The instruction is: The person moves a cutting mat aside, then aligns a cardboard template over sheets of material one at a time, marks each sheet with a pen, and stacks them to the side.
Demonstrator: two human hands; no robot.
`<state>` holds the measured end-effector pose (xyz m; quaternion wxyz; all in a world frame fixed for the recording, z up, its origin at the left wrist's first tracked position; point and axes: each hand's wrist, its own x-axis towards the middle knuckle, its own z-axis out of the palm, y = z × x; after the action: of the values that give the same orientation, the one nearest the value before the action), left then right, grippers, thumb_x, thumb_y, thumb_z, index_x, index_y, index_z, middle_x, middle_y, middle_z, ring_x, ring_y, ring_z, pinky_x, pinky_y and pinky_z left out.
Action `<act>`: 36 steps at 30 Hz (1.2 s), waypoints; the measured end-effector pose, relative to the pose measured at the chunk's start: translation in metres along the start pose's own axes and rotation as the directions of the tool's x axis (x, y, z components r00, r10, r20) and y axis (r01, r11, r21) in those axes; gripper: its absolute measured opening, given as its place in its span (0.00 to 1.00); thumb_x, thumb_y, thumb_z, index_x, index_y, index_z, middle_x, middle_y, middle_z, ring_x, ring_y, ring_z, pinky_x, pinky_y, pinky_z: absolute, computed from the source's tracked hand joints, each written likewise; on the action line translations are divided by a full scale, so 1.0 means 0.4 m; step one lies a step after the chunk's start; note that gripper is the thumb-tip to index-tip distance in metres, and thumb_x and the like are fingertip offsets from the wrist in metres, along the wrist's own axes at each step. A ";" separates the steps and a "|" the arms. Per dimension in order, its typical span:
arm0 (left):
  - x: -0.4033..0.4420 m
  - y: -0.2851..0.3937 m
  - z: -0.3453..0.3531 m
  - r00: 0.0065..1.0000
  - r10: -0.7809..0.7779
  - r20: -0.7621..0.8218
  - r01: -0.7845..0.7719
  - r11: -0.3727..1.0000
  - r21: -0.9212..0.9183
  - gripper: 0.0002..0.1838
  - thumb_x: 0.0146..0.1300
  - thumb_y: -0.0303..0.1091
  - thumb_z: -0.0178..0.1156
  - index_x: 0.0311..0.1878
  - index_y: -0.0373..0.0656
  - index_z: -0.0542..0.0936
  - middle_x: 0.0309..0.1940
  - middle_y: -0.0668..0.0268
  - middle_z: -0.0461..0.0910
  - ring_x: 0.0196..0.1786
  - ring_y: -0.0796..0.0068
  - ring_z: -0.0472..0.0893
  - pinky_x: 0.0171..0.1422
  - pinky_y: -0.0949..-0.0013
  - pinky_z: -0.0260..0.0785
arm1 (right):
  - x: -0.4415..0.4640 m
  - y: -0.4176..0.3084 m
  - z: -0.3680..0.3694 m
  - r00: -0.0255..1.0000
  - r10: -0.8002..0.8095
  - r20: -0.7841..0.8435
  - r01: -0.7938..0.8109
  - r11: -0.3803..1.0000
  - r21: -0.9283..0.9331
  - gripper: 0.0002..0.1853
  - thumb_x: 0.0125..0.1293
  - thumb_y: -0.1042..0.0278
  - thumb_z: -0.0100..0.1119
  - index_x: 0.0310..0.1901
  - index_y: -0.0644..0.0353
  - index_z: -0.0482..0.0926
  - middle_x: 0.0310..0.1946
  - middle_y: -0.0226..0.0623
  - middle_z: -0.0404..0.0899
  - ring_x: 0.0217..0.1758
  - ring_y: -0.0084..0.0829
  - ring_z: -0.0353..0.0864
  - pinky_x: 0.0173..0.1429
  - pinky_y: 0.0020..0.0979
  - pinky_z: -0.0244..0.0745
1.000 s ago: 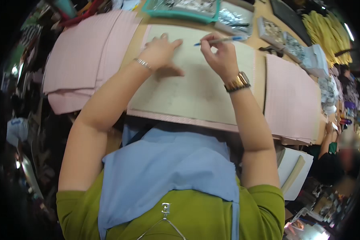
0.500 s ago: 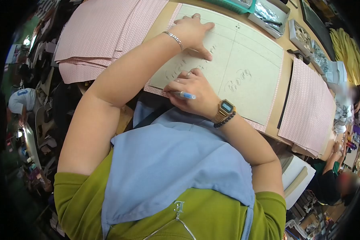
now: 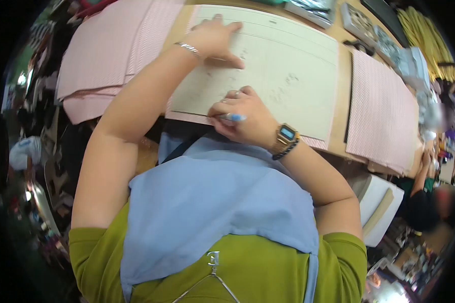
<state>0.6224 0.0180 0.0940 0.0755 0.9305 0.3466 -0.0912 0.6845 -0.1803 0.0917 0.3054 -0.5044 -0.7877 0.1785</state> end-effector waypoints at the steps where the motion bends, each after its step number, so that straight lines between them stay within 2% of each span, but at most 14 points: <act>1: 0.002 -0.004 0.001 1.000 0.016 0.005 -0.016 1.000 0.008 0.61 0.30 0.73 0.73 0.71 0.57 0.64 0.65 0.42 0.65 0.62 0.39 0.72 0.62 0.40 0.69 | -0.033 0.000 -0.046 0.998 0.068 -0.011 -0.068 0.997 0.026 0.05 0.56 0.70 0.66 0.33 0.50 0.80 0.27 0.27 0.81 0.34 0.29 0.78 0.45 0.33 0.66; 2: 0.007 -0.004 0.004 0.999 0.036 0.010 -0.036 0.999 0.015 0.61 0.31 0.73 0.72 0.72 0.58 0.63 0.64 0.40 0.65 0.61 0.39 0.74 0.62 0.44 0.70 | -0.074 0.003 -0.089 0.990 0.140 -0.023 -0.139 0.989 0.051 0.04 0.56 0.70 0.65 0.32 0.50 0.80 0.26 0.28 0.81 0.34 0.30 0.78 0.45 0.34 0.67; 5: 0.003 0.001 0.005 0.998 0.057 -0.040 -0.055 0.997 0.048 0.63 0.30 0.73 0.73 0.72 0.57 0.63 0.61 0.37 0.67 0.59 0.39 0.76 0.60 0.50 0.72 | -0.206 0.008 -0.193 0.891 0.364 -0.271 -0.357 0.931 0.076 0.03 0.54 0.74 0.64 0.30 0.54 0.82 0.24 0.31 0.81 0.32 0.31 0.77 0.43 0.32 0.69; 8: 0.006 -0.003 0.002 0.997 0.068 -0.030 -0.067 0.997 0.026 0.64 0.28 0.73 0.73 0.72 0.57 0.63 0.61 0.35 0.66 0.56 0.39 0.78 0.59 0.51 0.73 | -0.337 0.025 -0.229 0.789 0.518 -0.331 -0.520 0.849 0.089 0.03 0.52 0.77 0.64 0.30 0.57 0.83 0.25 0.32 0.81 0.32 0.32 0.77 0.42 0.32 0.70; 12: 0.015 -0.006 0.008 0.999 0.053 -0.006 -0.052 0.997 0.051 0.63 0.30 0.74 0.73 0.72 0.56 0.62 0.63 0.40 0.65 0.57 0.43 0.78 0.59 0.51 0.74 | -0.398 0.017 -0.210 0.783 0.498 -0.372 -0.537 0.843 -0.002 0.03 0.52 0.75 0.65 0.30 0.57 0.82 0.25 0.33 0.80 0.32 0.34 0.77 0.42 0.33 0.70; 16: 0.014 -0.008 0.005 0.996 0.082 -0.023 -0.080 0.995 0.062 0.64 0.28 0.75 0.72 0.72 0.55 0.63 0.62 0.37 0.66 0.55 0.41 0.79 0.58 0.53 0.75 | -0.405 0.023 -0.188 0.794 0.481 -0.372 -0.533 0.845 -0.046 0.02 0.53 0.73 0.65 0.30 0.56 0.82 0.25 0.34 0.81 0.31 0.35 0.78 0.40 0.34 0.71; 24: 0.017 -0.008 0.006 0.997 0.077 -0.022 -0.076 0.995 0.065 0.65 0.27 0.74 0.73 0.73 0.56 0.63 0.63 0.34 0.65 0.56 0.37 0.78 0.58 0.52 0.75 | -0.462 0.037 -0.231 0.738 0.505 -0.447 -0.556 0.831 0.019 0.02 0.55 0.74 0.64 0.29 0.60 0.81 0.24 0.38 0.81 0.25 0.33 0.80 0.32 0.30 0.73; 27: 0.014 -0.004 -0.004 0.998 0.070 -0.002 -0.070 0.996 0.052 0.66 0.27 0.75 0.73 0.73 0.56 0.62 0.63 0.33 0.64 0.56 0.37 0.78 0.57 0.52 0.75 | -0.426 0.017 -0.203 0.759 0.559 -0.333 -0.588 0.809 0.018 0.02 0.56 0.76 0.63 0.31 0.61 0.81 0.28 0.36 0.81 0.34 0.32 0.79 0.39 0.32 0.71; 28: 0.011 -0.001 -0.005 0.998 0.059 0.008 -0.059 0.997 0.052 0.65 0.28 0.74 0.73 0.73 0.56 0.62 0.64 0.34 0.64 0.58 0.38 0.77 0.59 0.52 0.74 | -0.393 -0.009 -0.200 0.798 0.487 -0.356 -0.527 0.849 -0.020 0.02 0.56 0.76 0.63 0.32 0.62 0.81 0.27 0.37 0.81 0.31 0.33 0.79 0.37 0.31 0.72; 31: 0.000 0.005 -0.009 0.999 0.026 0.030 -0.027 0.999 0.047 0.64 0.31 0.74 0.72 0.74 0.57 0.61 0.66 0.38 0.62 0.65 0.40 0.71 0.64 0.50 0.69 | -0.413 0.030 -0.194 0.764 0.535 -0.360 -0.527 0.840 0.130 0.04 0.56 0.71 0.64 0.32 0.60 0.81 0.24 0.37 0.81 0.26 0.30 0.80 0.33 0.30 0.74; 32: -0.007 0.006 -0.008 0.999 0.018 0.034 -0.019 0.999 0.036 0.63 0.33 0.73 0.71 0.74 0.57 0.60 0.67 0.39 0.61 0.67 0.41 0.68 0.66 0.49 0.67 | -0.437 0.041 -0.203 0.688 0.649 -0.326 -0.630 0.756 0.177 0.05 0.59 0.71 0.62 0.35 0.60 0.82 0.27 0.36 0.82 0.27 0.27 0.80 0.34 0.28 0.74; 33: -0.016 0.007 -0.009 0.999 0.008 0.031 -0.009 1.000 0.024 0.62 0.34 0.73 0.71 0.74 0.58 0.60 0.68 0.41 0.60 0.70 0.41 0.65 0.69 0.48 0.64 | -0.449 0.048 -0.214 0.624 0.703 -0.342 -0.637 0.711 0.298 0.05 0.61 0.70 0.61 0.37 0.61 0.82 0.27 0.36 0.82 0.27 0.27 0.80 0.34 0.27 0.74; 34: -0.032 0.009 -0.005 1.000 -0.004 0.019 0.004 1.000 0.008 0.59 0.40 0.72 0.69 0.75 0.55 0.59 0.72 0.43 0.56 0.75 0.44 0.56 0.74 0.44 0.54 | -0.458 0.053 -0.225 0.561 0.751 -0.348 -0.627 0.660 0.413 0.06 0.62 0.70 0.60 0.39 0.61 0.82 0.27 0.36 0.82 0.27 0.27 0.80 0.34 0.27 0.74; 36: -0.072 0.003 0.024 0.990 -0.025 -0.137 0.014 0.997 -0.076 0.57 0.45 0.70 0.67 0.75 0.51 0.59 0.73 0.42 0.54 0.75 0.45 0.55 0.75 0.42 0.51 | -0.487 0.081 -0.239 0.432 0.853 -0.294 -0.534 0.504 0.679 0.09 0.67 0.68 0.58 0.45 0.61 0.81 0.32 0.39 0.83 0.31 0.29 0.81 0.38 0.27 0.75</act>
<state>0.6008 -0.0030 0.0910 0.0853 0.9277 0.3632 -0.0144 0.8294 -0.3450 0.0855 0.5462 -0.7247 -0.2781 0.3147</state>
